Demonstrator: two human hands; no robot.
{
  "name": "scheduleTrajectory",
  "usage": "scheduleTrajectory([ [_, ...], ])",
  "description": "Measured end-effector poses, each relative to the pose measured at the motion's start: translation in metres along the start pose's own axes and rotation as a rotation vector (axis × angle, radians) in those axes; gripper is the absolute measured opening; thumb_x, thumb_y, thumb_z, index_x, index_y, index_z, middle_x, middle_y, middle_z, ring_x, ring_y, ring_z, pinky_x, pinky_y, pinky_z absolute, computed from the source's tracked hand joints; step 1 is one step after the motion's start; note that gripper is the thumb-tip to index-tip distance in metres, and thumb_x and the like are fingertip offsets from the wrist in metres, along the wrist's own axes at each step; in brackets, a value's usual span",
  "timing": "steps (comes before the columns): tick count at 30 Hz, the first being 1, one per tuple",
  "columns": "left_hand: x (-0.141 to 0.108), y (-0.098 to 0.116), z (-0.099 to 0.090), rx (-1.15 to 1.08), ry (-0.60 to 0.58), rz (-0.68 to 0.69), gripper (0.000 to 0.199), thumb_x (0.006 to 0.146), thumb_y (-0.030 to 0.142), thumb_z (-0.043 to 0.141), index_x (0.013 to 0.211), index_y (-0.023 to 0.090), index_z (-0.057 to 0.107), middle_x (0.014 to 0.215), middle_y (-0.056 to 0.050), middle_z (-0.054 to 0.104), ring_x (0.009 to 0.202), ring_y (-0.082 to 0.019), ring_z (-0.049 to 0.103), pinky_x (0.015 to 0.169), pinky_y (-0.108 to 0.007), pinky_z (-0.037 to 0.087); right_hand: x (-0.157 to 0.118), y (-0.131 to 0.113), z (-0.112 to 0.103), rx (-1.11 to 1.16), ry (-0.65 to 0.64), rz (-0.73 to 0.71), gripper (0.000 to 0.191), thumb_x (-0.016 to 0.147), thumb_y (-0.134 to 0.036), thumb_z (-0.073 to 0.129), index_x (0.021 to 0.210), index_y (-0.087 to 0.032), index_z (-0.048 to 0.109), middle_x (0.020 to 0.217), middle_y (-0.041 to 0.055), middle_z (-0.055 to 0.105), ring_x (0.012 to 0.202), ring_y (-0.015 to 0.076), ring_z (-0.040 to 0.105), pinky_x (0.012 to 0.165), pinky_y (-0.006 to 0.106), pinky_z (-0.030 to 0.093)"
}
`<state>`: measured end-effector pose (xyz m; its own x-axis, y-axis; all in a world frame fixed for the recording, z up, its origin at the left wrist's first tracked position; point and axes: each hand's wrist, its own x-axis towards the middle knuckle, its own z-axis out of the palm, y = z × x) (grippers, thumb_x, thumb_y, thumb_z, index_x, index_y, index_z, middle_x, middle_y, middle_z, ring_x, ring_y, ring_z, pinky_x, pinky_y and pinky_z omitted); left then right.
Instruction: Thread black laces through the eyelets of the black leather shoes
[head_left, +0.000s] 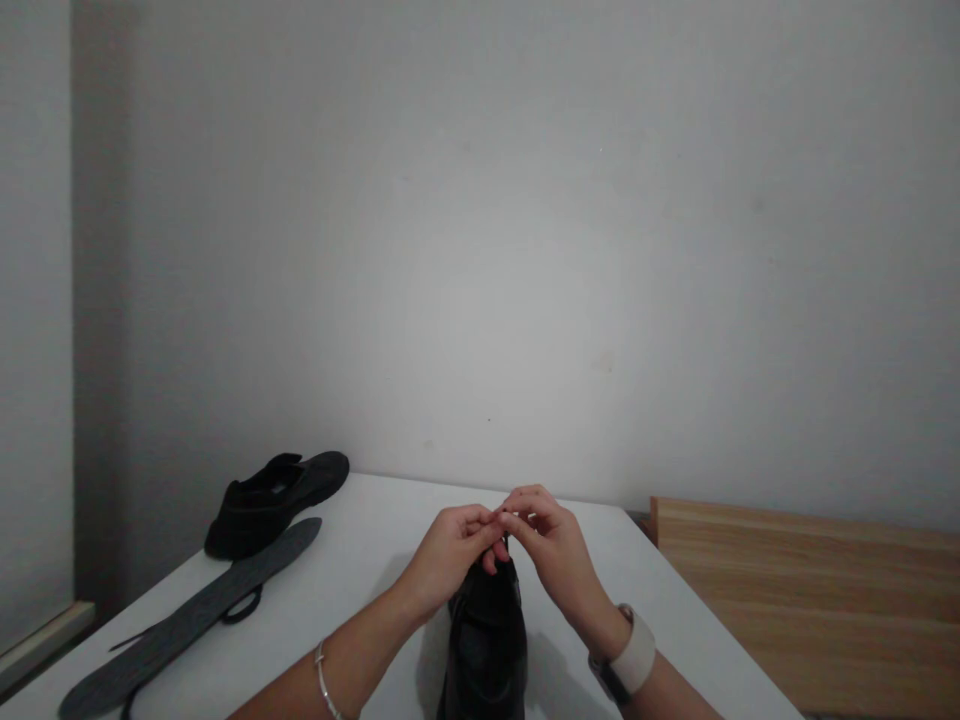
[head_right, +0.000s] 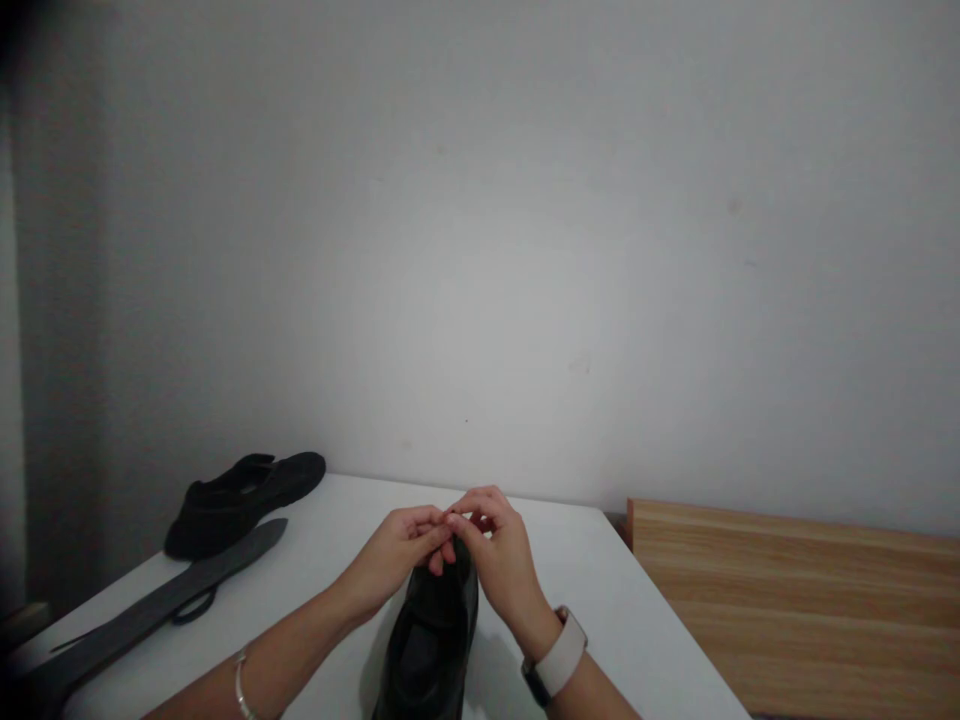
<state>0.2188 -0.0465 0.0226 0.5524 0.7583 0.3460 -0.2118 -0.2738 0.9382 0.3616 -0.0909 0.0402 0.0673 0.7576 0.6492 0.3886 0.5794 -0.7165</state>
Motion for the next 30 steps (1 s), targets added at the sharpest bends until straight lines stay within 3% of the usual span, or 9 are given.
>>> scheduleTrajectory([
  [5, -0.003, 0.004, -0.001, 0.024, -0.051, 0.012, 0.03, 0.073, 0.041, 0.069, 0.079, 0.011, 0.069, 0.069, -0.004, 0.067, 0.062, -0.014, 0.056, 0.062, -0.027, 0.043, 0.002, 0.002, 0.002, 0.124, -0.07, 0.133, 0.021, 0.076, -0.038, 0.069, 0.071, -0.017, 0.069, 0.075, 0.0025, 0.063, 0.072, 0.0157, 0.058, 0.062, 0.026, 0.046],
  [10, -0.005, 0.007, -0.004, 0.038, -0.003, 0.019, 0.033, 0.074, 0.045, 0.068, 0.07, 0.012, 0.068, 0.068, -0.005, 0.068, 0.066, -0.016, 0.059, 0.067, -0.028, 0.045, -0.007, 0.004, 0.003, 0.246, -0.086, 0.19, 0.028, 0.078, -0.043, 0.067, 0.086, -0.016, 0.068, 0.074, 0.0027, 0.066, 0.065, 0.0144, 0.058, 0.06, 0.028, 0.048],
  [12, -0.006, 0.007, -0.005, 0.03, 0.008, 0.002, 0.033, 0.075, 0.046, 0.067, 0.072, 0.013, 0.069, 0.067, -0.004, 0.069, 0.07, -0.018, 0.062, 0.072, -0.029, 0.046, -0.012, 0.005, 0.001, 0.194, -0.067, 0.148, 0.025, 0.076, -0.04, 0.07, 0.085, -0.017, 0.068, 0.078, 0.0035, 0.067, 0.07, 0.0164, 0.061, 0.065, 0.029, 0.05],
  [18, -0.01, 0.01, -0.005, 0.038, -0.014, -0.03, 0.03, 0.076, 0.043, 0.066, 0.073, 0.013, 0.069, 0.072, -0.005, 0.071, 0.076, -0.019, 0.062, 0.077, -0.031, 0.044, -0.03, -0.004, -0.006, -0.265, 0.032, -0.141, 0.016, 0.088, -0.028, 0.059, 0.074, -0.02, 0.064, 0.075, 0.0032, 0.063, 0.072, 0.0167, 0.058, 0.066, 0.029, 0.047],
  [22, -0.014, 0.013, -0.007, 0.104, -0.027, -0.067, 0.019, 0.068, 0.029, 0.072, 0.077, 0.013, 0.068, 0.078, -0.005, 0.07, 0.075, -0.018, 0.061, 0.073, -0.03, 0.045, -0.046, -0.003, -0.01, -0.345, -0.082, -0.279, 0.011, 0.09, -0.022, 0.055, 0.084, -0.021, 0.064, 0.082, 0.0044, 0.062, 0.078, 0.0172, 0.058, 0.069, 0.029, 0.047],
  [25, -0.018, 0.015, -0.01, 0.457, -0.017, 0.145, 0.007, 0.072, 0.014, 0.063, 0.078, 0.015, 0.066, 0.079, -0.004, 0.067, 0.076, -0.017, 0.058, 0.073, -0.03, 0.045, -0.051, 0.006, -0.012, -0.302, -0.104, -0.224, 0.016, 0.092, -0.027, 0.051, 0.086, -0.021, 0.065, 0.085, 0.0057, 0.063, 0.082, 0.0189, 0.059, 0.072, 0.031, 0.047],
  [28, -0.023, 0.013, -0.009, 0.911, -0.055, 0.535, 0.019, 0.082, 0.007, 0.049, 0.086, 0.017, 0.064, 0.086, -0.005, 0.065, 0.084, -0.02, 0.054, 0.079, -0.035, 0.043, -0.047, 0.017, -0.01, -0.171, -0.022, -0.054, 0.023, 0.094, -0.033, 0.046, 0.092, -0.021, 0.065, 0.092, 0.007, 0.066, 0.09, 0.0202, 0.061, 0.082, 0.033, 0.047],
  [30, -0.025, 0.009, -0.008, 1.107, -0.091, 0.742, 0.024, 0.089, 0.008, 0.041, 0.091, 0.017, 0.063, 0.087, -0.007, 0.065, 0.085, -0.021, 0.053, 0.079, -0.036, 0.042, -0.041, 0.022, -0.007, -0.073, -0.046, 0.04, 0.025, 0.093, -0.036, 0.049, 0.1, -0.021, 0.066, 0.101, 0.0075, 0.068, 0.098, 0.0211, 0.061, 0.089, 0.035, 0.046],
])
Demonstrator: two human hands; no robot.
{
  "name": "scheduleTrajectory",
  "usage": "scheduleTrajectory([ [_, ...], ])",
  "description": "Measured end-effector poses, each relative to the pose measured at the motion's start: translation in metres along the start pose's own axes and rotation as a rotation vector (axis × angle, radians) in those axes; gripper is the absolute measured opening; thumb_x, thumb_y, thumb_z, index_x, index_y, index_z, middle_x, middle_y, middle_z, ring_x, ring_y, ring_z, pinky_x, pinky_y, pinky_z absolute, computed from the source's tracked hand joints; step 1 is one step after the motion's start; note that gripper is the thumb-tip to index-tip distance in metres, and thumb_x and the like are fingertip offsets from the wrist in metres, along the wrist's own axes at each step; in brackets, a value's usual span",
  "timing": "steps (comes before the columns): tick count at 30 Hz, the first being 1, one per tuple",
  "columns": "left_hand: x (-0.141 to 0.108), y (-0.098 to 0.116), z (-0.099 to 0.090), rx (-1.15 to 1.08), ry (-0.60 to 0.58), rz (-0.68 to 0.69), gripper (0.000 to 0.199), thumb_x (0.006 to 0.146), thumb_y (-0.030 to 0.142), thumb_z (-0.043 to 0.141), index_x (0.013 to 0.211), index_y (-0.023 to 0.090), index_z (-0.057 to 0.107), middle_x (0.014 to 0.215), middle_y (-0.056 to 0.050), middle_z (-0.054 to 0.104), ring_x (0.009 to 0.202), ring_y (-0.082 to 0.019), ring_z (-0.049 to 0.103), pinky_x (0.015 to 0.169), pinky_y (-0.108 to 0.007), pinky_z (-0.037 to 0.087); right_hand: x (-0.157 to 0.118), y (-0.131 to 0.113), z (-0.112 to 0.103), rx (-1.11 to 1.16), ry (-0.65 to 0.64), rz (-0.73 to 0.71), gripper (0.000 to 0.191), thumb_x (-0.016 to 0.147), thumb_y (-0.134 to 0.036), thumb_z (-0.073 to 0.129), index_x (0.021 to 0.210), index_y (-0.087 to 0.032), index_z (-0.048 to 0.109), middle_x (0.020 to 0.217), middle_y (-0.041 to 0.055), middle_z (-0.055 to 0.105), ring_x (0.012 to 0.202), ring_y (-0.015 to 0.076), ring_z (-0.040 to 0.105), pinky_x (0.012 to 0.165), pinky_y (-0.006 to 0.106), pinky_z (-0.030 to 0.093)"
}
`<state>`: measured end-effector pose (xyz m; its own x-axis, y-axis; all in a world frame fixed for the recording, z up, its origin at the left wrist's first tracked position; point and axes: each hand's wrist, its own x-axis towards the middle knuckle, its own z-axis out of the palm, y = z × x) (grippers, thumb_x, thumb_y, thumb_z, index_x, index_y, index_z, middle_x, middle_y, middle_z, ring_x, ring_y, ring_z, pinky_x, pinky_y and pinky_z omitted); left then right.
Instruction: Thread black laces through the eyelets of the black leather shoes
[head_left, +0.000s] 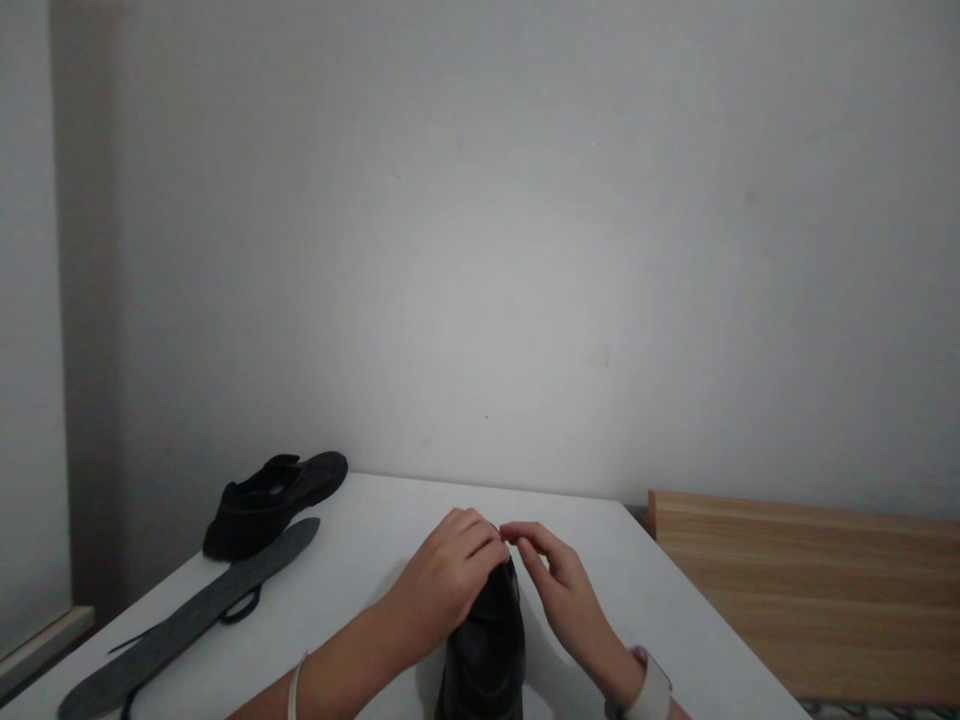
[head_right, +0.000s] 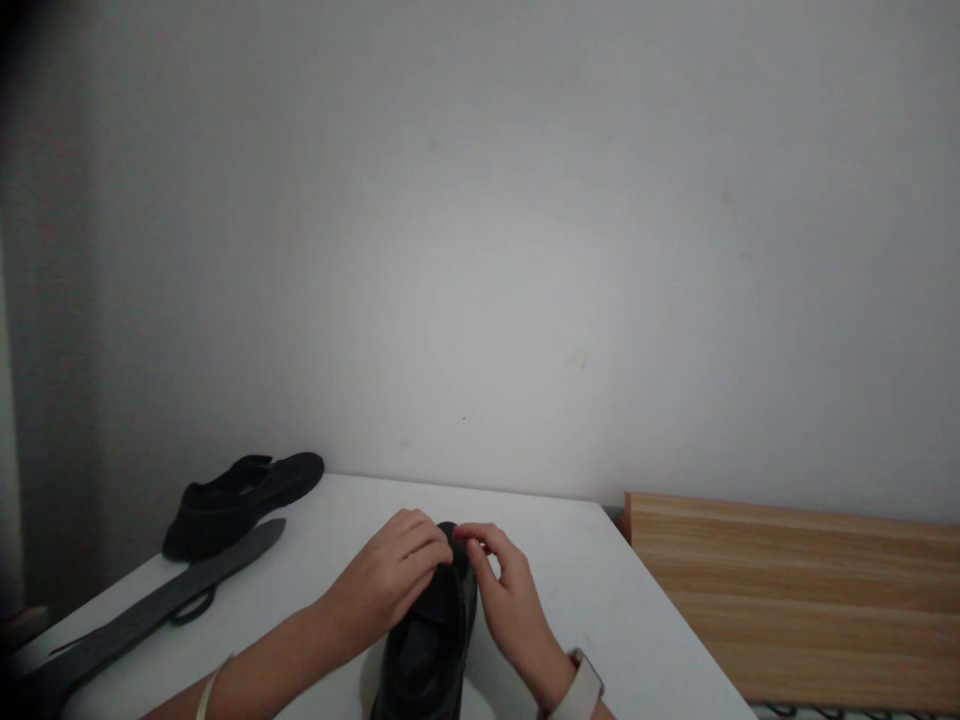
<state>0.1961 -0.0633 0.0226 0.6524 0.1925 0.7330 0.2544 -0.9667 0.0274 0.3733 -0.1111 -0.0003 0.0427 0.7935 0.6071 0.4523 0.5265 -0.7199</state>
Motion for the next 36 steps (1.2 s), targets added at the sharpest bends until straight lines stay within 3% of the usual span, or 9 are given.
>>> scheduleTrajectory([
  [4, -0.006, -0.001, 0.005, 0.103, 0.084, 0.111, 0.019, 0.094, 0.014, 0.041, 0.093, 0.015, 0.06, 0.087, -0.008, 0.065, 0.081, -0.02, 0.052, 0.075, -0.035, 0.042, 0.01, 0.0, 0.009, 0.17, -0.131, 0.094, 0.026, 0.085, -0.041, 0.06, 0.095, -0.019, 0.07, 0.095, 0.0065, 0.072, 0.092, 0.0217, 0.063, 0.086, 0.035, 0.047],
  [7, -0.008, -0.003, 0.006, 0.072, 0.147, 0.089, 0.016, 0.094, 0.014, 0.044, 0.089, 0.016, 0.06, 0.089, -0.007, 0.066, 0.083, -0.02, 0.053, 0.075, -0.034, 0.041, 0.013, -0.001, 0.011, 0.225, -0.102, 0.15, 0.025, 0.081, -0.042, 0.065, 0.083, -0.017, 0.07, 0.082, 0.0051, 0.072, 0.081, 0.0209, 0.063, 0.078, 0.033, 0.048],
  [15, -0.038, -0.011, -0.002, -0.208, 0.099, -0.166, 0.012, 0.089, 0.017, 0.056, 0.077, 0.018, 0.056, 0.078, -0.003, 0.063, 0.078, -0.017, 0.054, 0.073, -0.032, 0.041, 0.0, 0.02, -0.015, -0.162, 0.092, 0.082, 0.022, 0.083, -0.038, 0.063, 0.077, -0.018, 0.068, 0.08, 0.0058, 0.068, 0.082, 0.0228, 0.06, 0.079, 0.037, 0.044],
  [18, -0.048, -0.011, -0.006, -0.289, 0.087, -0.309, 0.014, 0.087, 0.023, 0.06, 0.075, 0.018, 0.058, 0.078, -0.003, 0.063, 0.077, -0.018, 0.056, 0.072, -0.031, 0.043, -0.004, 0.024, -0.018, -0.143, 0.092, 0.105, 0.022, 0.084, -0.039, 0.062, 0.078, -0.019, 0.068, 0.081, 0.0057, 0.068, 0.082, 0.0224, 0.06, 0.076, 0.035, 0.045],
  [23, -0.023, -0.003, -0.012, -0.435, 0.147, -0.513, 0.009, 0.08, 0.024, 0.068, 0.074, 0.019, 0.063, 0.076, -0.001, 0.064, 0.079, -0.018, 0.058, 0.075, -0.03, 0.044, 0.002, 0.008, -0.005, 0.187, 0.045, 0.154, 0.025, 0.081, -0.043, 0.064, 0.081, -0.018, 0.067, 0.079, 0.0037, 0.065, 0.07, 0.0179, 0.06, 0.066, 0.03, 0.048],
  [30, 0.017, -0.002, 0.0, -0.522, 0.285, -0.589, 0.008, 0.074, 0.024, 0.067, 0.068, 0.018, 0.067, 0.077, -0.003, 0.063, 0.081, -0.02, 0.056, 0.075, -0.031, 0.041, 0.011, -0.015, 0.009, 0.467, -0.162, 0.201, 0.027, 0.077, -0.044, 0.07, 0.075, -0.017, 0.064, 0.076, 0.0007, 0.062, 0.056, 0.0108, 0.054, 0.056, 0.025, 0.044],
  [32, 0.016, -0.006, 0.008, -0.604, 0.275, -0.63, 0.009, 0.074, 0.025, 0.066, 0.069, 0.017, 0.067, 0.076, -0.003, 0.062, 0.077, -0.019, 0.056, 0.072, -0.03, 0.041, 0.012, -0.015, 0.009, 0.483, -0.178, 0.216, 0.026, 0.076, -0.042, 0.072, 0.074, -0.017, 0.064, 0.072, -0.0001, 0.061, 0.058, 0.0106, 0.054, 0.059, 0.025, 0.043],
  [36, 0.005, -0.012, 0.015, -0.81, 0.142, -0.676, 0.017, 0.076, 0.031, 0.065, 0.083, 0.016, 0.067, 0.073, -0.002, 0.065, 0.07, -0.018, 0.058, 0.068, -0.029, 0.041, 0.013, -0.011, 0.007, 0.504, -0.151, 0.23, 0.025, 0.076, -0.04, 0.073, 0.077, -0.016, 0.066, 0.072, 0.0008, 0.064, 0.064, 0.0122, 0.058, 0.066, 0.026, 0.044],
])
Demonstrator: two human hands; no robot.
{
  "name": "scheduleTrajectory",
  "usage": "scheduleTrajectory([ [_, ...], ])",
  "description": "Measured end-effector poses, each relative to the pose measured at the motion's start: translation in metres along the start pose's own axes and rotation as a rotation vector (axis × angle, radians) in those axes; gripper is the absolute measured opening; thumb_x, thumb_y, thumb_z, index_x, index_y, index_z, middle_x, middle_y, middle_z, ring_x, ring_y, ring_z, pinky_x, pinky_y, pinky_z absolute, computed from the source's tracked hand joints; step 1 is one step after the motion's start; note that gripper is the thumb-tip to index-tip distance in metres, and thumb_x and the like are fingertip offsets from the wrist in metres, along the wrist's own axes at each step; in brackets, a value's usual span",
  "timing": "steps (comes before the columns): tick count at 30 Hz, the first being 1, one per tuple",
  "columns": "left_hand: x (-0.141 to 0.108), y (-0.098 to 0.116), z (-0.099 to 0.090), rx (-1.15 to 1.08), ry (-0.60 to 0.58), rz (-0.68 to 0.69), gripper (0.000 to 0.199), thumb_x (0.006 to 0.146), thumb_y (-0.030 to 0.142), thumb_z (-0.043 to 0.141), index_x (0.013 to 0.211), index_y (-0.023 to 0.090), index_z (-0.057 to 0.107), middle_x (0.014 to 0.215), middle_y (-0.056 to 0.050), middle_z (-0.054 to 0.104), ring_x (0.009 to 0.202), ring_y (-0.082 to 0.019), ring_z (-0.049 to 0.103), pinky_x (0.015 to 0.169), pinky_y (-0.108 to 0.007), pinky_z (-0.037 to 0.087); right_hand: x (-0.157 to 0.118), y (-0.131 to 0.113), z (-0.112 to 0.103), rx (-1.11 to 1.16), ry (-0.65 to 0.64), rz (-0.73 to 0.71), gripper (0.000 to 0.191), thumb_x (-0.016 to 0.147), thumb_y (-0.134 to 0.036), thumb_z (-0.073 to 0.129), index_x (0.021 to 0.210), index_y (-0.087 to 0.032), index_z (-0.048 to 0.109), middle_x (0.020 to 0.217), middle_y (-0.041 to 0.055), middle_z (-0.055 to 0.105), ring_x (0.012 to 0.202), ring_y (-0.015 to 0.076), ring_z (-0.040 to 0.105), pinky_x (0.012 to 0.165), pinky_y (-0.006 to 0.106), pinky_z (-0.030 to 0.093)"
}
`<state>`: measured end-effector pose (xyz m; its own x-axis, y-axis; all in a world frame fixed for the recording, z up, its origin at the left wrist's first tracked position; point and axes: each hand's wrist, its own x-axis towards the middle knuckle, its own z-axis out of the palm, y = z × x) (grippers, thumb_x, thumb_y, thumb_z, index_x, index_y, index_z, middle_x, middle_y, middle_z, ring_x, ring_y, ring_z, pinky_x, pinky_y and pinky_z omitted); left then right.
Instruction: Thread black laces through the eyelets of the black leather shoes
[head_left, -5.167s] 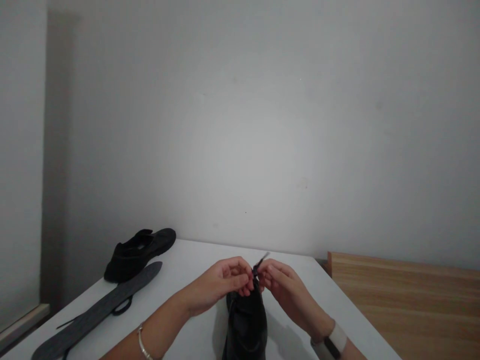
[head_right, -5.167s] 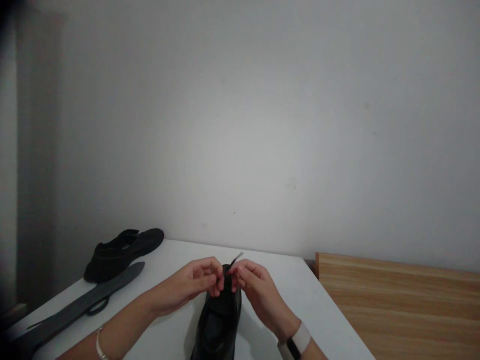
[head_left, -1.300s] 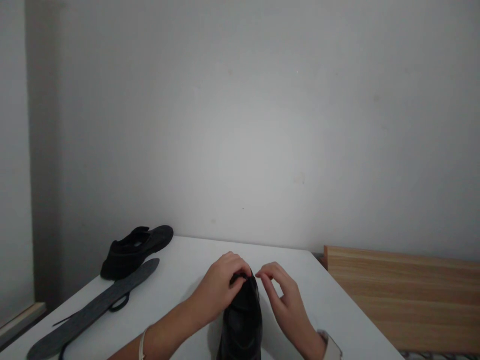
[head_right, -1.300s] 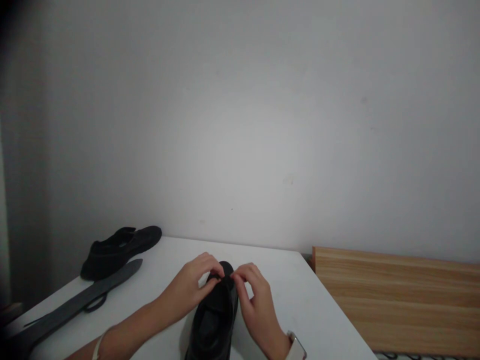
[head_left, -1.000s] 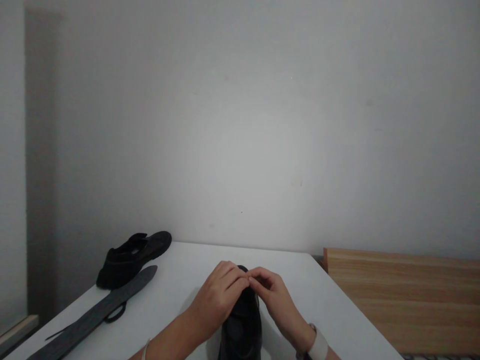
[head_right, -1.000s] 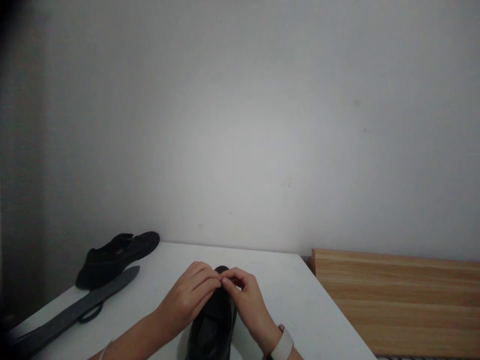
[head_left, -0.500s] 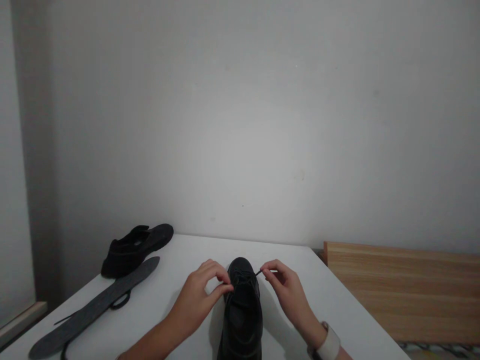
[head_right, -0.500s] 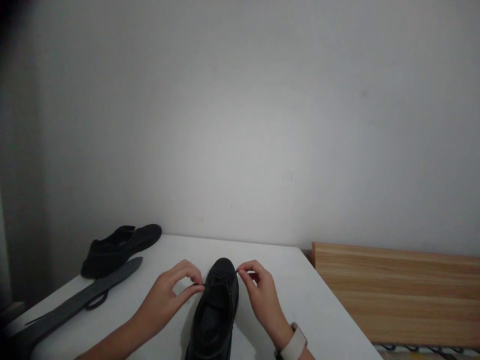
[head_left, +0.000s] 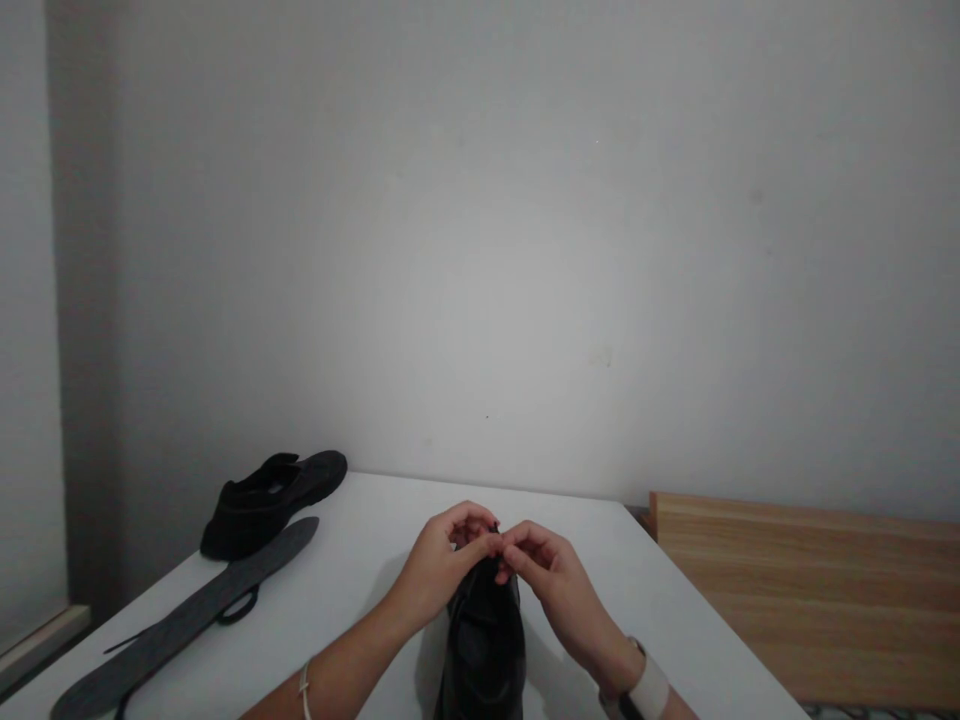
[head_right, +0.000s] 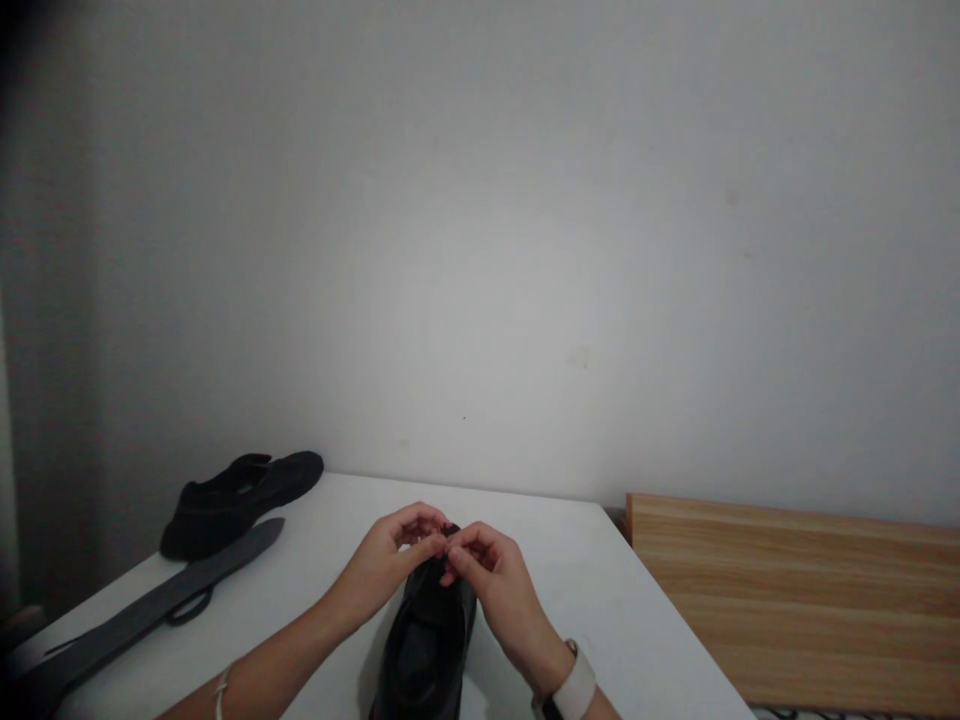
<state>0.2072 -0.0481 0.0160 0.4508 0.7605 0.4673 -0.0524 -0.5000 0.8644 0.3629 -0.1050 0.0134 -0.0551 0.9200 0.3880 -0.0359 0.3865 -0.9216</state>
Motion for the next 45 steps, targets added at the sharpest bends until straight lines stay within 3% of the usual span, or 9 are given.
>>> scheduleTrajectory([
  [4, -0.01, -0.003, -0.007, 0.158, -0.071, 0.0, 0.01, 0.073, 0.026, 0.068, 0.077, 0.017, 0.07, 0.079, -0.003, 0.068, 0.08, -0.02, 0.058, 0.076, -0.03, 0.039, 0.0, -0.001, 0.001, 0.008, 0.017, -0.02, 0.024, 0.078, -0.04, 0.07, 0.078, -0.016, 0.066, 0.074, 0.002, 0.066, 0.066, 0.0127, 0.059, 0.068, 0.027, 0.045],
  [10, -0.018, -0.008, -0.007, 0.189, -0.031, -0.008, 0.011, 0.076, 0.027, 0.063, 0.077, 0.018, 0.068, 0.081, -0.004, 0.068, 0.081, -0.02, 0.057, 0.076, -0.031, 0.038, 0.005, 0.004, -0.006, -0.074, 0.14, -0.062, 0.026, 0.077, -0.042, 0.069, 0.077, -0.016, 0.065, 0.082, 0.0047, 0.067, 0.063, 0.0134, 0.058, 0.064, 0.029, 0.047],
  [14, -0.022, -0.015, -0.004, 0.089, 0.01, -0.041, 0.018, 0.077, 0.034, 0.063, 0.079, 0.017, 0.069, 0.083, -0.005, 0.069, 0.081, -0.021, 0.056, 0.075, -0.031, 0.038, 0.002, 0.023, -0.021, -0.206, 0.263, -0.053, 0.025, 0.076, -0.042, 0.068, 0.074, -0.017, 0.064, 0.073, 0.0033, 0.063, 0.064, 0.0162, 0.057, 0.059, 0.029, 0.048],
  [17, -0.023, -0.016, 0.0, -0.086, 0.013, -0.104, 0.023, 0.076, 0.037, 0.065, 0.082, 0.016, 0.069, 0.089, -0.007, 0.071, 0.082, -0.021, 0.059, 0.075, -0.031, 0.04, -0.003, 0.033, -0.028, -0.285, 0.275, -0.05, 0.024, 0.079, -0.041, 0.065, 0.076, -0.017, 0.063, 0.075, 0.0035, 0.061, 0.07, 0.0184, 0.057, 0.058, 0.028, 0.048],
  [22, -0.017, -0.016, 0.005, -0.356, 0.029, -0.237, 0.025, 0.068, 0.037, 0.073, 0.078, 0.015, 0.064, 0.085, -0.007, 0.074, 0.082, -0.019, 0.063, 0.076, -0.029, 0.043, -0.013, 0.026, -0.024, -0.483, 0.284, -0.132, 0.017, 0.087, -0.034, 0.057, 0.081, -0.019, 0.061, 0.082, 0.0045, 0.062, 0.074, 0.0189, 0.057, 0.061, 0.03, 0.047],
  [28, -0.009, -0.007, 0.007, -0.073, -0.022, -0.177, 0.017, 0.065, 0.03, 0.072, 0.073, 0.015, 0.071, 0.066, -0.003, 0.069, 0.066, -0.017, 0.058, 0.066, -0.028, 0.041, -0.02, 0.006, -0.012, -0.7, 0.169, -0.462, 0.01, 0.09, -0.021, 0.053, 0.084, -0.021, 0.061, 0.088, 0.0051, 0.062, 0.087, 0.02, 0.055, 0.077, 0.033, 0.045],
  [31, -0.01, 0.0, 0.006, 0.113, -0.077, -0.12, 0.01, 0.064, 0.025, 0.07, 0.068, 0.017, 0.074, 0.063, -0.001, 0.067, 0.066, -0.016, 0.052, 0.066, -0.027, 0.038, -0.017, 0.002, -0.006, -0.776, 0.109, -0.528, 0.01, 0.089, -0.017, 0.055, 0.086, -0.022, 0.062, 0.089, 0.0048, 0.063, 0.089, 0.0205, 0.055, 0.079, 0.035, 0.043],
  [41, -0.009, 0.009, -0.003, 0.041, -0.19, -0.148, 0.021, 0.07, 0.034, 0.069, 0.074, 0.014, 0.074, 0.065, -0.002, 0.067, 0.063, -0.014, 0.05, 0.062, -0.026, 0.036, -0.009, 0.001, 0.0, -0.63, 0.155, -0.432, 0.01, 0.088, -0.023, 0.059, 0.08, -0.022, 0.065, 0.085, 0.0042, 0.065, 0.086, 0.0204, 0.057, 0.078, 0.034, 0.044],
  [45, -0.011, 0.009, -0.003, -0.189, -0.162, -0.204, 0.025, 0.07, 0.037, 0.071, 0.076, 0.013, 0.071, 0.072, -0.004, 0.069, 0.073, -0.017, 0.059, 0.072, -0.028, 0.041, -0.013, 0.001, 0.0, -0.557, 0.15, -0.296, 0.014, 0.084, -0.026, 0.065, 0.097, -0.022, 0.064, 0.087, 0.0034, 0.066, 0.081, 0.0193, 0.06, 0.074, 0.031, 0.046],
])
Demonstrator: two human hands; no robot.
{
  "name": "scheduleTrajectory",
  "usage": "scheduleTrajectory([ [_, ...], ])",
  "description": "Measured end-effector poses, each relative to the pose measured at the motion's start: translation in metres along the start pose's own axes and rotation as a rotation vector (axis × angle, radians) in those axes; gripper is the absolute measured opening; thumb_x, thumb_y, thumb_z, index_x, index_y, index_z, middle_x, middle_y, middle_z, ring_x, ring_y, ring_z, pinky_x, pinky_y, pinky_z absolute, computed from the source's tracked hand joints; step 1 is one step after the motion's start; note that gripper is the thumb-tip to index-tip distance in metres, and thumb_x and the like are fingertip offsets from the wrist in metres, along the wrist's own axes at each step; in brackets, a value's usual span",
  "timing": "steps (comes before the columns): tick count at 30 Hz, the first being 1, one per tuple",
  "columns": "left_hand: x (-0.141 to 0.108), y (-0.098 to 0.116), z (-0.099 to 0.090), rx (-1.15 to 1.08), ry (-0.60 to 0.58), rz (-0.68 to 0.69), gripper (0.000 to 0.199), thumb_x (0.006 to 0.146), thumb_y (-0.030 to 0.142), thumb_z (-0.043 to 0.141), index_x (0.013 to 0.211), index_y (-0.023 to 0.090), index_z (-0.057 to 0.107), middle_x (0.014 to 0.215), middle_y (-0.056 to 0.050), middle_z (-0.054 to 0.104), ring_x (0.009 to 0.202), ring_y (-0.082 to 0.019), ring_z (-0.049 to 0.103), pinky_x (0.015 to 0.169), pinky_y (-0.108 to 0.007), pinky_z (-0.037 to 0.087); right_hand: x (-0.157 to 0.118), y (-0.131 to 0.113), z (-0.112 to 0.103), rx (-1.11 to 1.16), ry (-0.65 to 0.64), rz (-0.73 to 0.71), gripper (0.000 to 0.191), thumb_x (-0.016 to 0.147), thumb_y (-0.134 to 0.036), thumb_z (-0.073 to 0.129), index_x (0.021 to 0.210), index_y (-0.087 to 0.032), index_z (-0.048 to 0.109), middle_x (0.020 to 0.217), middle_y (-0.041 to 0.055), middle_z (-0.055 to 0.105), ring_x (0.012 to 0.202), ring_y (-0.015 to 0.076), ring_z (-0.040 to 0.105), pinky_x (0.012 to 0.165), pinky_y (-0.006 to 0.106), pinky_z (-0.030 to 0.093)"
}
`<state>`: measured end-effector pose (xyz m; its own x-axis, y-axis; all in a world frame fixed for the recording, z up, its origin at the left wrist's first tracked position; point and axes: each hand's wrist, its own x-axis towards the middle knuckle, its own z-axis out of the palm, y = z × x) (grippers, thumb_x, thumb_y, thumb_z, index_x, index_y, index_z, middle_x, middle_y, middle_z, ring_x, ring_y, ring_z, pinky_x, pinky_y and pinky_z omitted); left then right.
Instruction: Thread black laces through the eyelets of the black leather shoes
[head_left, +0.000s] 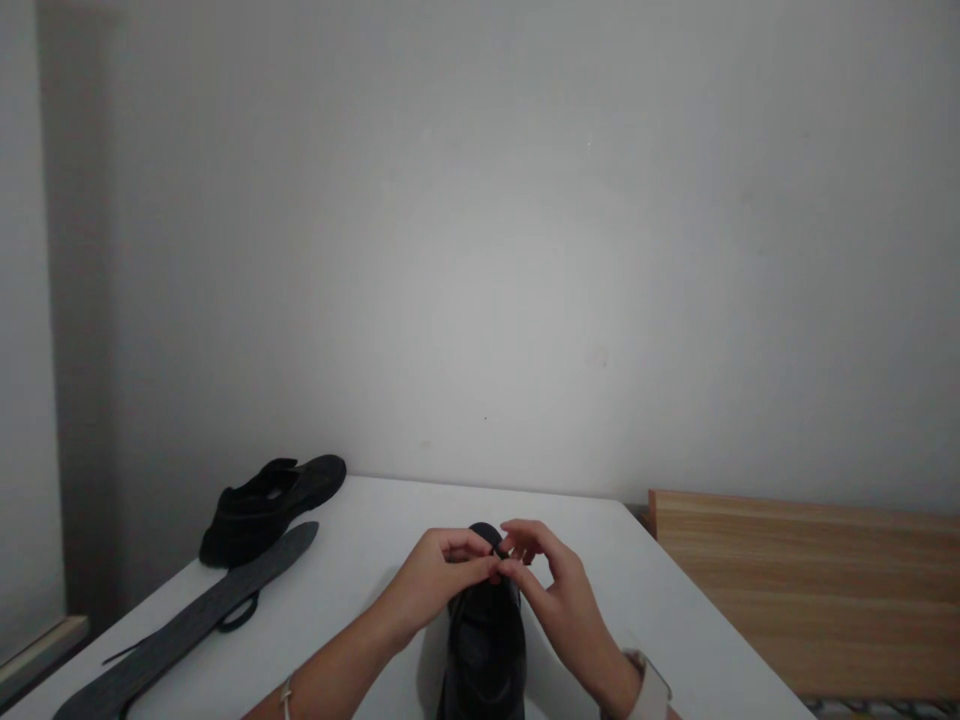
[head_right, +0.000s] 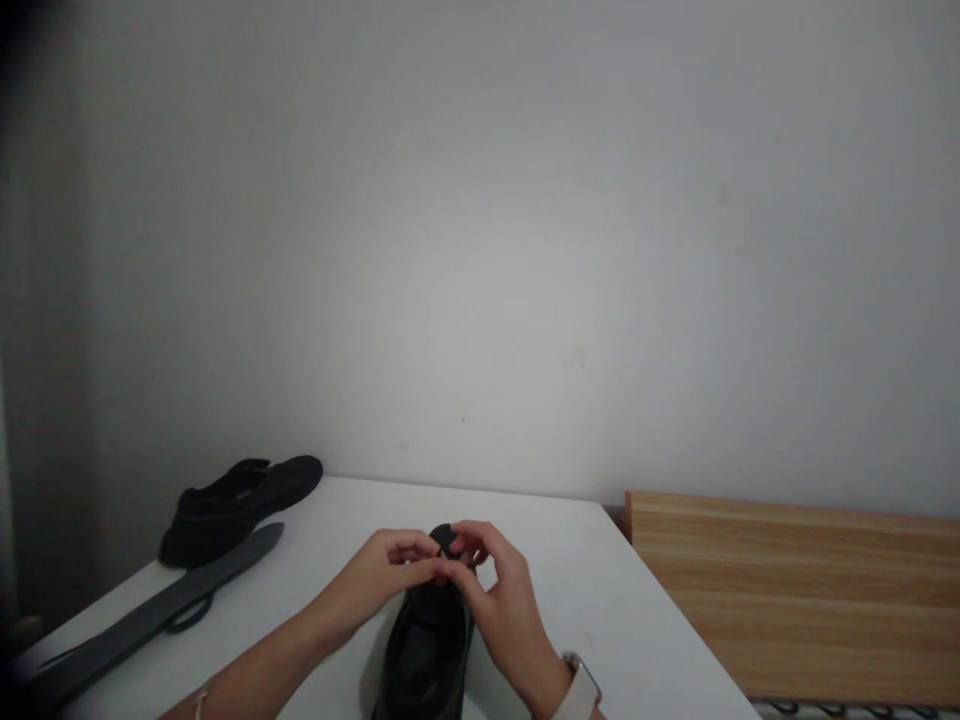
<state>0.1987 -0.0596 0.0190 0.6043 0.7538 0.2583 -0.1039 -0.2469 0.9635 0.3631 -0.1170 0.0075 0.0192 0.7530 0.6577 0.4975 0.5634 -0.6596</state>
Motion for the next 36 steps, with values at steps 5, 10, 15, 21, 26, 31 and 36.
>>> scheduleTrajectory([
  [5, -0.002, 0.0, 0.001, -0.062, 0.037, -0.049, 0.026, 0.065, 0.037, 0.075, 0.073, 0.012, 0.069, 0.073, -0.005, 0.07, 0.074, -0.018, 0.061, 0.074, -0.03, 0.042, -0.009, 0.0, -0.003, -0.142, -0.05, -0.061, 0.011, 0.089, -0.022, 0.057, 0.08, -0.021, 0.064, 0.08, 0.0038, 0.065, 0.077, 0.0187, 0.058, 0.07, 0.03, 0.044],
  [10, -0.002, 0.0, 0.005, -0.008, 0.097, -0.079, 0.018, 0.061, 0.029, 0.073, 0.067, 0.014, 0.065, 0.075, -0.004, 0.069, 0.072, -0.017, 0.059, 0.071, -0.029, 0.042, -0.016, 0.005, -0.008, -0.321, -0.127, -0.253, 0.011, 0.089, -0.016, 0.054, 0.084, -0.022, 0.062, 0.083, 0.0044, 0.063, 0.081, 0.0199, 0.054, 0.075, 0.034, 0.04],
  [15, -0.005, -0.001, 0.008, 0.327, 0.13, 0.06, 0.004, 0.064, 0.017, 0.063, 0.067, 0.017, 0.064, 0.069, -0.001, 0.062, 0.072, -0.018, 0.055, 0.07, -0.03, 0.041, -0.018, 0.002, -0.011, -0.304, -0.178, -0.273, 0.009, 0.089, -0.019, 0.055, 0.084, -0.023, 0.061, 0.084, 0.0044, 0.064, 0.082, 0.0202, 0.054, 0.078, 0.036, 0.04],
  [21, -0.01, 0.003, 0.008, 0.757, 0.072, 0.5, 0.029, 0.063, -0.003, 0.048, 0.077, 0.02, 0.058, 0.081, -0.002, 0.058, 0.087, -0.02, 0.051, 0.075, -0.032, 0.04, -0.01, -0.003, -0.005, -0.033, -0.043, -0.022, 0.017, 0.093, -0.026, 0.048, 0.092, -0.021, 0.064, 0.09, 0.0056, 0.068, 0.086, 0.02, 0.06, 0.079, 0.032, 0.045],
  [26, -0.006, -0.003, 0.007, 0.94, 0.072, 0.672, 0.027, 0.065, -0.006, 0.045, 0.074, 0.019, 0.049, 0.075, -0.001, 0.055, 0.08, -0.019, 0.047, 0.069, -0.031, 0.038, 0.002, 0.002, 0.002, 0.071, -0.076, 0.134, 0.017, 0.087, -0.031, 0.058, 0.084, -0.019, 0.07, 0.08, 0.0041, 0.07, 0.078, 0.0194, 0.062, 0.074, 0.03, 0.047],
  [31, 0.0, -0.014, 0.008, 1.053, 0.117, 0.811, 0.022, 0.077, -0.002, 0.044, 0.075, 0.019, 0.049, 0.073, -0.002, 0.055, 0.076, -0.02, 0.045, 0.068, -0.032, 0.038, 0.012, 0.011, -0.002, 0.206, -0.173, 0.216, 0.024, 0.082, -0.04, 0.064, 0.082, -0.018, 0.074, 0.075, 0.0041, 0.071, 0.076, 0.0199, 0.063, 0.073, 0.031, 0.048],
  [36, -0.001, -0.018, 0.005, 1.017, 0.162, 0.825, 0.017, 0.083, 0.002, 0.047, 0.082, 0.018, 0.054, 0.074, -0.003, 0.056, 0.076, -0.019, 0.045, 0.07, -0.032, 0.038, 0.015, 0.012, -0.005, 0.212, -0.218, 0.215, 0.018, 0.081, -0.032, 0.063, 0.081, -0.017, 0.073, 0.076, 0.0034, 0.07, 0.073, 0.0175, 0.061, 0.071, 0.029, 0.047],
])
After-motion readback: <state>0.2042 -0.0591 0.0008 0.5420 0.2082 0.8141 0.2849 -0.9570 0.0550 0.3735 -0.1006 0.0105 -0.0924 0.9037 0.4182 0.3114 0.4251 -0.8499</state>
